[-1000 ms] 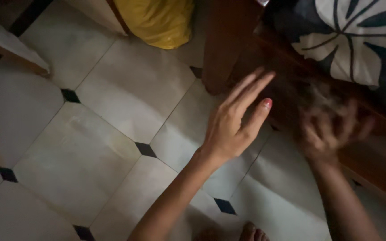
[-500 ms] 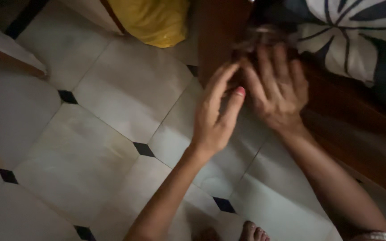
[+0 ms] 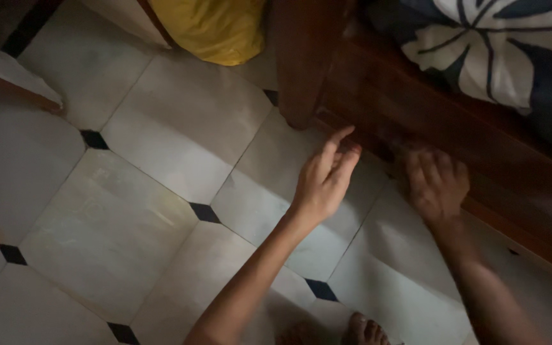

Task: The person wipes the wooden frame of a bed with a cloth. They clean the legs, side rails, and headboard of the bed frame in a bedroom.

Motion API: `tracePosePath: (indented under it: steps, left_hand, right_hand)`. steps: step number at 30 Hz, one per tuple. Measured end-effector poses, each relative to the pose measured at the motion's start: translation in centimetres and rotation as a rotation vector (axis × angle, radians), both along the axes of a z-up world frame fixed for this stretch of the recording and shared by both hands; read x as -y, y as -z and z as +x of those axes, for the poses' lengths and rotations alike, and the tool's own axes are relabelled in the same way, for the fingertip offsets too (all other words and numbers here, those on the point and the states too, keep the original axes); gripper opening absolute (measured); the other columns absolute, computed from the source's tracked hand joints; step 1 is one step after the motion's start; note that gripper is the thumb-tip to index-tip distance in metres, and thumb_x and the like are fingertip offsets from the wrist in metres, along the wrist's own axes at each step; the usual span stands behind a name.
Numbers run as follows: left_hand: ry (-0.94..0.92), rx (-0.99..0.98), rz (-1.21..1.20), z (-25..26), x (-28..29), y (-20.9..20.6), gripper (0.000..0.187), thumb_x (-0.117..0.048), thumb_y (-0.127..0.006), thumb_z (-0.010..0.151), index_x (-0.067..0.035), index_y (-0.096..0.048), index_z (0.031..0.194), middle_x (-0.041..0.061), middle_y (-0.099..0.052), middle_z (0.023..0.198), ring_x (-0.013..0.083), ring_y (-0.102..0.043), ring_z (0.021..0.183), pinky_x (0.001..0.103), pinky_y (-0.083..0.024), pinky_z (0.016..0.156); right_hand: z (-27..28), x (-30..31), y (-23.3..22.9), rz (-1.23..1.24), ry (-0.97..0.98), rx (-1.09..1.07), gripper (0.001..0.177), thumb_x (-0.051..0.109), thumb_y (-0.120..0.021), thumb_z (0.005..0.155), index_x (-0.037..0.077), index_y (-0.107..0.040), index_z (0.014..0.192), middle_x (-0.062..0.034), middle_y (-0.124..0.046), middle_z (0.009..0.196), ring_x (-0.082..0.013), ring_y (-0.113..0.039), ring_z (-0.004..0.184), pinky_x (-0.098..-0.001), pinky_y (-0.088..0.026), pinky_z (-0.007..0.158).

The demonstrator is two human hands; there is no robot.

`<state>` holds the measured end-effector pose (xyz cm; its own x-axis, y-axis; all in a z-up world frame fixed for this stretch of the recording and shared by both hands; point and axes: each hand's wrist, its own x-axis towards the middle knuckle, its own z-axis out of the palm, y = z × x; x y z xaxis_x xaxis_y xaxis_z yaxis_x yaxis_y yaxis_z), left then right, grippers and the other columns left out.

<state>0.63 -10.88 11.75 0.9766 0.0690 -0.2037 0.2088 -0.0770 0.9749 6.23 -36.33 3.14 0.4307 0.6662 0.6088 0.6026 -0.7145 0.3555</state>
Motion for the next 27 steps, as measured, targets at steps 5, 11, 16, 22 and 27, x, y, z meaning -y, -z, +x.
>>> tracePosePath:
  steps: [5, 11, 16, 22, 27]
  left_hand:
    - [-0.067, -0.008, 0.029, -0.2, -1.2, 0.9, 0.051, -0.033, -0.052, 0.103, -0.007, -0.058, 0.146, 0.007, -0.055, 0.066, 0.0143, -0.052, 0.062, 0.033, -0.046, 0.061]
    - [-0.117, 0.066, -0.053, 0.1, -2.3, 2.5, 0.053, -0.039, -0.05, 0.106, -0.006, -0.052, 0.148, 0.01, -0.07, 0.119, 0.0163, -0.067, 0.112, 0.033, -0.052, 0.096]
    - [-0.155, -0.074, -0.03, 0.6, -1.7, 3.1, 0.056, -0.039, -0.05, 0.1, -0.005, -0.056, 0.144, 0.019, -0.069, 0.124, 0.0302, -0.066, 0.116, 0.037, -0.049, 0.1]
    - [-0.136, -0.053, 0.027, 0.5, -1.7, 4.1, 0.052, -0.039, -0.051, 0.1, -0.005, -0.06, 0.138, 0.017, -0.067, 0.135, 0.0279, -0.064, 0.124, 0.036, -0.048, 0.104]
    - [-0.083, -0.057, 0.073, 0.1, -1.4, 4.1, 0.047, -0.036, -0.055, 0.097, -0.007, -0.066, 0.132, 0.014, -0.076, 0.119, 0.0246, -0.073, 0.111, 0.035, -0.054, 0.095]
  right_hand:
    - [1.3, -2.6, 2.6, -0.073, 0.194, -0.13, 0.022, 0.026, -0.069, 0.099, 0.011, -0.067, 0.115, -0.0105, -0.069, 0.105, -0.0316, -0.061, 0.091, -0.0489, -0.044, 0.072]
    - [3.9, -9.5, 2.0, 0.027, 0.021, -0.087, 0.045, 0.039, -0.064, 0.1, 0.005, -0.066, 0.129, -0.0165, -0.067, 0.124, -0.0351, -0.062, 0.11, -0.0503, -0.048, 0.084]
    - [4.7, -12.6, 0.0, -0.1, -0.017, -0.248, 0.052, 0.028, -0.061, 0.094, 0.005, -0.063, 0.14, -0.0174, -0.062, 0.145, -0.0317, -0.056, 0.134, -0.0438, -0.045, 0.11]
    - [2.7, -11.2, -1.2, -0.167, -0.095, -0.241, 0.044, 0.022, -0.066, 0.085, 0.006, -0.07, 0.126, -0.0091, -0.07, 0.123, -0.0274, -0.061, 0.124, -0.0453, -0.045, 0.107]
    - [-1.2, -7.3, -2.5, -0.089, -0.012, -0.371, 0.034, 0.018, -0.068, 0.093, 0.007, -0.068, 0.125, -0.0103, -0.07, 0.108, -0.0276, -0.062, 0.102, -0.0486, -0.048, 0.107]
